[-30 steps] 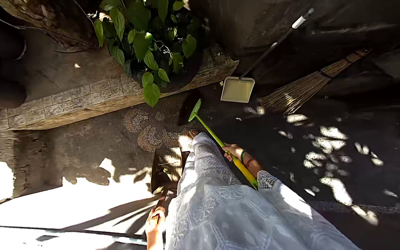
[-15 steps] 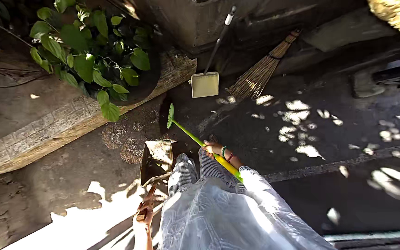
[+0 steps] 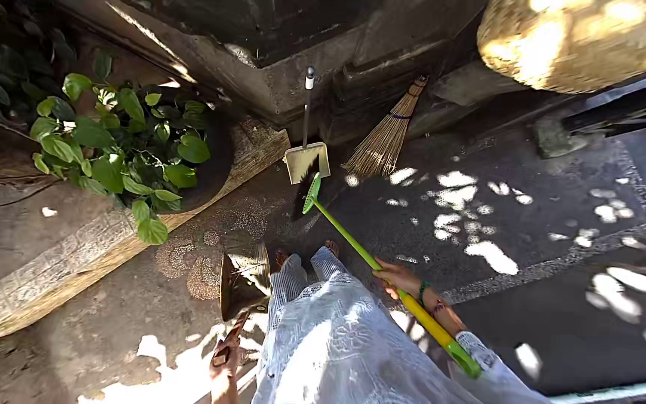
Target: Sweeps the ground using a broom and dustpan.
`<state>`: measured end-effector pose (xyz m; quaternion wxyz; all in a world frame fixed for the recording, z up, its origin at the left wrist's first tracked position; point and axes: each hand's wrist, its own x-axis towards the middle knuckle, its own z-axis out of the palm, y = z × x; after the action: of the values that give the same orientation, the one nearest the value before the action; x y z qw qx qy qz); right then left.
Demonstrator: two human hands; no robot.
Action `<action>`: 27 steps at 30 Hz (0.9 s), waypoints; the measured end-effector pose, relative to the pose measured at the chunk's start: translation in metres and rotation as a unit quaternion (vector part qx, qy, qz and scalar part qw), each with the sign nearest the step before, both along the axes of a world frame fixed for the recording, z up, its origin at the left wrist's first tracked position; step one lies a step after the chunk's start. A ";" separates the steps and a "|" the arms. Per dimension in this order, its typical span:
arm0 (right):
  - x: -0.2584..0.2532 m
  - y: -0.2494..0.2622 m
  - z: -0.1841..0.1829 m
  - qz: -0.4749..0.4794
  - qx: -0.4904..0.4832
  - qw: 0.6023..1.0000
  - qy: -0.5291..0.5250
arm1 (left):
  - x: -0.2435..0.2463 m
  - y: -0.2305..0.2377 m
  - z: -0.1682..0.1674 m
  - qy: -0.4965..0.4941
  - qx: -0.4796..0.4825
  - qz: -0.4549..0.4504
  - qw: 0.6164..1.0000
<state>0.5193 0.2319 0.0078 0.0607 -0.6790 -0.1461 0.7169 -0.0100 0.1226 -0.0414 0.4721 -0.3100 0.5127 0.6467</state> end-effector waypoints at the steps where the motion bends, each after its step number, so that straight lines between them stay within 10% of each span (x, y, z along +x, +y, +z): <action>1: 0.004 0.017 -0.013 -0.027 -0.004 1.000 0.008 | 0.001 0.009 0.000 -0.002 0.000 -0.004 1.000; 7: 0.018 0.057 -0.030 0.041 -0.010 0.993 -0.107 | -0.045 0.033 -0.035 0.010 0.131 -0.142 0.981; 16: -0.004 0.074 0.144 0.202 0.002 0.965 -0.164 | -0.032 0.130 -0.008 -0.079 0.022 0.012 0.997; 27: -0.052 0.146 0.162 0.209 -0.014 0.965 -0.160 | -0.053 0.170 -0.019 -0.103 0.050 0.060 0.992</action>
<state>0.4669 0.3781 0.1696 -0.1236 -0.7400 -0.2827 0.5977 -0.0634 0.2928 -0.0605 0.4980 -0.3813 0.4084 0.6633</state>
